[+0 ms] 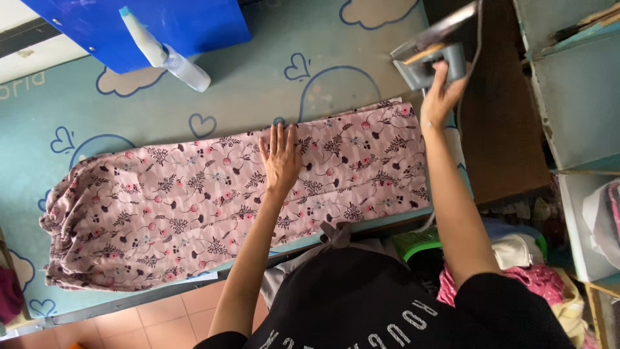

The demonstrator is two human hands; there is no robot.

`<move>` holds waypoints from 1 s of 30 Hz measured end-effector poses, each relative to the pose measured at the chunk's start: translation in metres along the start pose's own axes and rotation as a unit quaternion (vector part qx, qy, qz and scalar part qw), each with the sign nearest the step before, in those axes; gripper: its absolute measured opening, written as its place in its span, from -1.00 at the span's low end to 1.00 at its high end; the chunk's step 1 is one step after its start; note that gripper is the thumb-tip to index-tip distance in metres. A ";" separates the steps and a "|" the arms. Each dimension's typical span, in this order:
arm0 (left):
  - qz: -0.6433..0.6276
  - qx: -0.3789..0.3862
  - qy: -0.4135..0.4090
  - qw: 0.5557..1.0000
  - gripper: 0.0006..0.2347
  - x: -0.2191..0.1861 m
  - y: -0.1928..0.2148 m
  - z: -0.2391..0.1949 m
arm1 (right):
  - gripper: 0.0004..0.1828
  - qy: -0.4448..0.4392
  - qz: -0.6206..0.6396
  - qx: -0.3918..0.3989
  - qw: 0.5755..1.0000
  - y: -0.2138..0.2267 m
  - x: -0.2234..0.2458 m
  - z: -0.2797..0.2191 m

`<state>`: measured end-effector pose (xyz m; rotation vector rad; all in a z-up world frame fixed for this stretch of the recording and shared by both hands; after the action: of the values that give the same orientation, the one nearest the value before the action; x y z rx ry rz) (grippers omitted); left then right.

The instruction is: The person irons and folds a pink floral garment and a pink polka-dot garment on an ironing board using an iron.

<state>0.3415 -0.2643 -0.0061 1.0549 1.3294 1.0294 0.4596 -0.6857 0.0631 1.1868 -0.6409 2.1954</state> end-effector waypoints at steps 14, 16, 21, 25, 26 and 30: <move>0.026 -0.287 -0.090 0.953 -0.90 0.027 -0.023 0.050 | -0.89 0.112 -0.390 0.306 0.861 -0.016 0.023 -0.087; 0.028 -0.283 -0.074 0.956 -0.88 0.029 -0.026 0.050 | -0.96 0.122 -0.408 0.277 0.861 -0.015 0.036 -0.087; -0.006 -0.284 -0.031 0.958 -0.88 0.028 -0.002 0.050 | -0.99 0.161 -0.493 0.207 0.830 -0.026 0.052 -0.084; 0.017 -0.299 -0.033 0.954 -0.92 0.011 0.011 0.045 | -0.90 0.167 -0.511 0.213 0.816 -0.027 0.041 -0.090; 0.023 -0.296 -0.027 0.955 -0.94 0.008 0.013 0.046 | -0.82 0.146 -0.512 0.215 0.819 -0.028 0.034 -0.088; 0.005 -0.270 -0.004 0.963 -0.65 -0.024 0.049 0.001 | -0.76 0.073 -0.539 0.245 0.802 0.007 0.056 -0.095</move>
<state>0.3434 -0.2770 0.0468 0.6501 0.9518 1.2978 0.3735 -0.6160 0.0627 1.1527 0.6281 1.3995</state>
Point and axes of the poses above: each hand's wrist, its own z-axis towards the middle knuckle, its own y-axis out of the back of the hand, x = y × z, the point moved 10 cm from there along z, towards the middle knuckle, and after that the axes turned 11 degrees about -x, right-handed, at the moved point
